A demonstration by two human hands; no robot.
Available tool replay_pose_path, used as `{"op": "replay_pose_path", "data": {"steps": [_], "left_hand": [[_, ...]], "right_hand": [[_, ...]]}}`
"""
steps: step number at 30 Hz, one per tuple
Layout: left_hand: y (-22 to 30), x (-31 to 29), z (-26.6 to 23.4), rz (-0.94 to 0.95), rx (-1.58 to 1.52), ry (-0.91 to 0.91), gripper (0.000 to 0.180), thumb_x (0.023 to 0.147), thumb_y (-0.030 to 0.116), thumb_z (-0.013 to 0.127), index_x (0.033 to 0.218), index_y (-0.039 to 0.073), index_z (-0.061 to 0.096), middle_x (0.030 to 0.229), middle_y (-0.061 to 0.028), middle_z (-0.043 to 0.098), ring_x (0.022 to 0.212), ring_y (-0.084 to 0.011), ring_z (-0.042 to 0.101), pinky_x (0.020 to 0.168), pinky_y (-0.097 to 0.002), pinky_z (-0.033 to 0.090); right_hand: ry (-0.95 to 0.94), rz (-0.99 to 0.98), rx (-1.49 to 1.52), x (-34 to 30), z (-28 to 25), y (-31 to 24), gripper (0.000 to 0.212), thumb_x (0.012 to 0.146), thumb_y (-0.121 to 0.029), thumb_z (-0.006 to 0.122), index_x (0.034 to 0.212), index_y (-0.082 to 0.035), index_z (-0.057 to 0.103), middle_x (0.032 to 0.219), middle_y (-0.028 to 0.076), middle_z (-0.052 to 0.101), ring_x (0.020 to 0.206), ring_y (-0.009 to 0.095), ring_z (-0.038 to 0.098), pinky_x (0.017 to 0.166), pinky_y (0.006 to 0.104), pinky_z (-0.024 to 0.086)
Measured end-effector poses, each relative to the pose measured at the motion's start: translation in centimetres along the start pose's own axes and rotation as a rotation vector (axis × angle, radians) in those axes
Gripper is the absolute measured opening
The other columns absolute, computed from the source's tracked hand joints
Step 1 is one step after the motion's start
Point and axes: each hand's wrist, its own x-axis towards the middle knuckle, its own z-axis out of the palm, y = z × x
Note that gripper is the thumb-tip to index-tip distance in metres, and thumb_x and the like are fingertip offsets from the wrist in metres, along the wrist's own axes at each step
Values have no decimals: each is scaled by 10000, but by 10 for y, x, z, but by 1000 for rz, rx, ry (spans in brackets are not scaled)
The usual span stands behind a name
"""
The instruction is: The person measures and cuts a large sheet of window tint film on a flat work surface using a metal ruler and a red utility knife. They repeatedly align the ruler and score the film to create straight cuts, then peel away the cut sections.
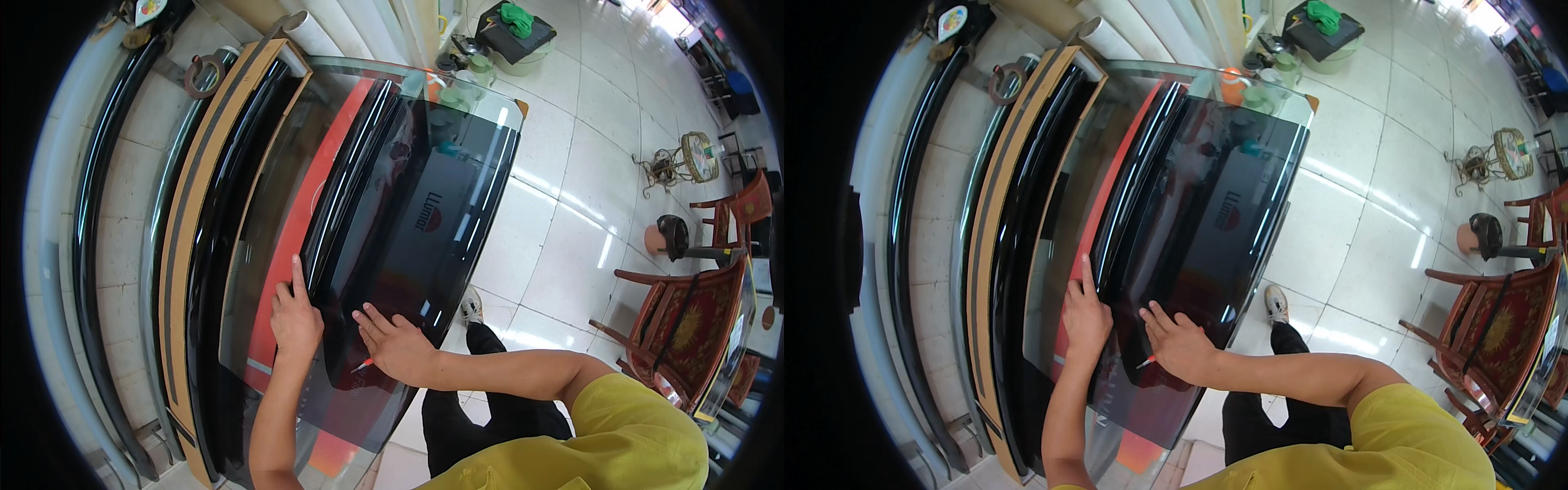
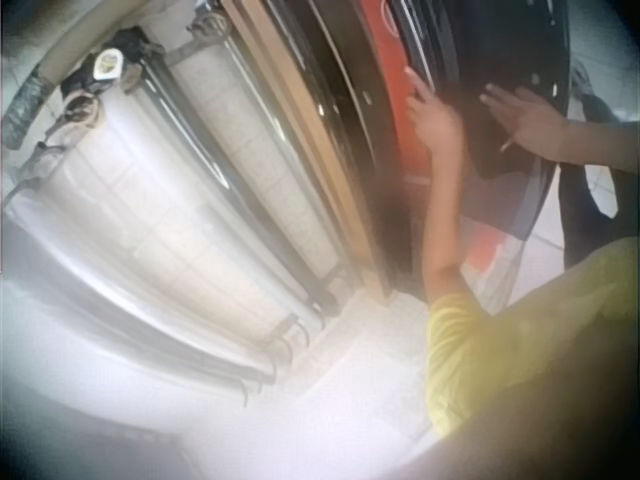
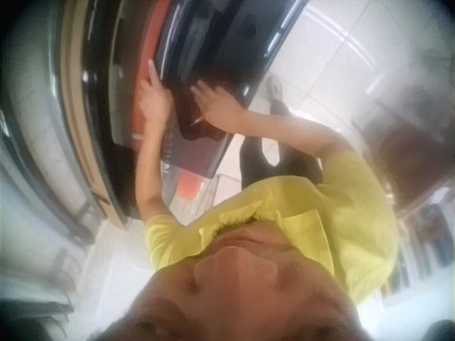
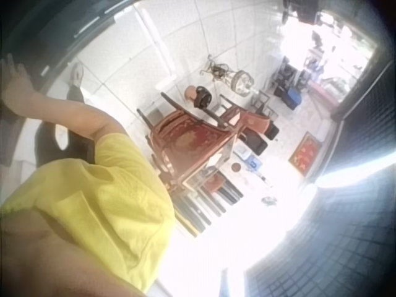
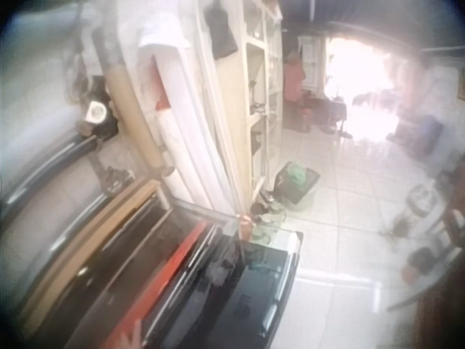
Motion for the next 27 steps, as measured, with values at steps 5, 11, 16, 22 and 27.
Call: {"op": "replay_pose_path", "data": {"steps": [5, 11, 16, 22, 27], "left_hand": [[-7, -3, -1, 27, -67, -28, 1106, 824, 61, 776, 1771, 137, 211, 1257, -242, 591, 1023, -437, 649, 857, -518, 580], [6, -39, -7, 465, -40, 256, 844, 913, 327, 836, 1664, 190, 477, 1460, -267, 546, 1248, -474, 600, 947, -560, 522], [23, -55, -10, 437, -238, 234, 934, 864, 234, 883, 1676, 122, 436, 1449, -274, 548, 1277, -480, 602, 979, -537, 543], [45, -46, -6, 99, -257, 5, 1053, 802, 74, 837, 1728, 120, 337, 1267, -233, 574, 1083, -442, 635, 896, -524, 588], [54, -46, -5, 46, -115, -12, 1078, 759, 19, 810, 1728, 138, 351, 1195, -215, 574, 1015, -428, 651, 840, -533, 595]], "right_hand": [[25, 7, 8, -4, 0, 2, 517, 953, -160, 643, 1410, 80, 689, 1663, 253, 518, 1563, 407, 465, 944, 403, 485], [56, 28, -20, -16, -5, 11, 531, 937, -168, 647, 1405, 78, 692, 1627, 264, 552, 1533, 435, 495, 953, 411, 494], [68, 8, 0, -17, -2, 17, 525, 939, -177, 644, 1397, 75, 697, 1608, 259, 571, 1524, 435, 505, 967, 413, 499], [-22, -54, 87, -16, -9, 32, 536, 943, -169, 640, 1415, 83, 670, 1622, 265, 550, 1524, 443, 503, 1037, 443, 501], [-25, 65, 30, -43, -36, 73, 535, 956, -141, 638, 1431, 103, 647, 1633, 307, 511, 1529, 506, 470, 1164, 548, 452]]}}
